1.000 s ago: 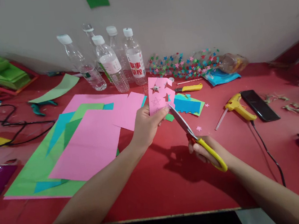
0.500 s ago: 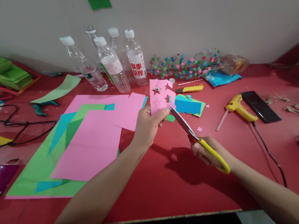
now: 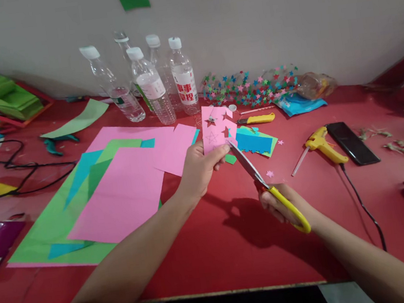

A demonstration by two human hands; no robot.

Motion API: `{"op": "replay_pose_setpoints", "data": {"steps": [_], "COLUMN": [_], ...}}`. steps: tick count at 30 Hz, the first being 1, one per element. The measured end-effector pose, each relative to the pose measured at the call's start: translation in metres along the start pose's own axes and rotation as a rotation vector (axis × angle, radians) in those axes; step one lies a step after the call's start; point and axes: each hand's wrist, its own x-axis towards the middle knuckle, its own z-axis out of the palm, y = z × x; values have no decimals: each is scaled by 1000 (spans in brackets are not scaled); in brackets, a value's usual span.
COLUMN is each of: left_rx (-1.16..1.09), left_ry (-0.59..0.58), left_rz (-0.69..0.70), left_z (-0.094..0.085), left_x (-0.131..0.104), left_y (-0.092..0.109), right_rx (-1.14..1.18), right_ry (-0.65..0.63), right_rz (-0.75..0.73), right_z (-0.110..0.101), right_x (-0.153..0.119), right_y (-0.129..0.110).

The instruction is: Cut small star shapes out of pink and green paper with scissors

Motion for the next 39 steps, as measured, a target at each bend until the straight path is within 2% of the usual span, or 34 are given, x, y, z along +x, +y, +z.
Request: {"op": "replay_pose_setpoints", "data": {"steps": [18, 21, 26, 32, 39], "left_rx": [-1, 68, 37, -121, -114], "left_ry": [-24, -60, -2, -42, -90], "left_rz": [-39, -3, 70, -11, 46], "left_z": [-3, -8, -14, -8, -1], "left_x": [3, 8, 15, 12, 2], "left_y": [-2, -2, -2, -2, -5], "right_rx": [10, 15, 8, 42, 92], "right_ry": [22, 20, -3, -91, -111], "right_rz": [15, 5, 5, -92, -164], "right_z": [0, -2, -5, -8, -10], "right_x": [3, 4, 5, 5, 4], "right_y": [-3, -2, 2, 12, 19]}}
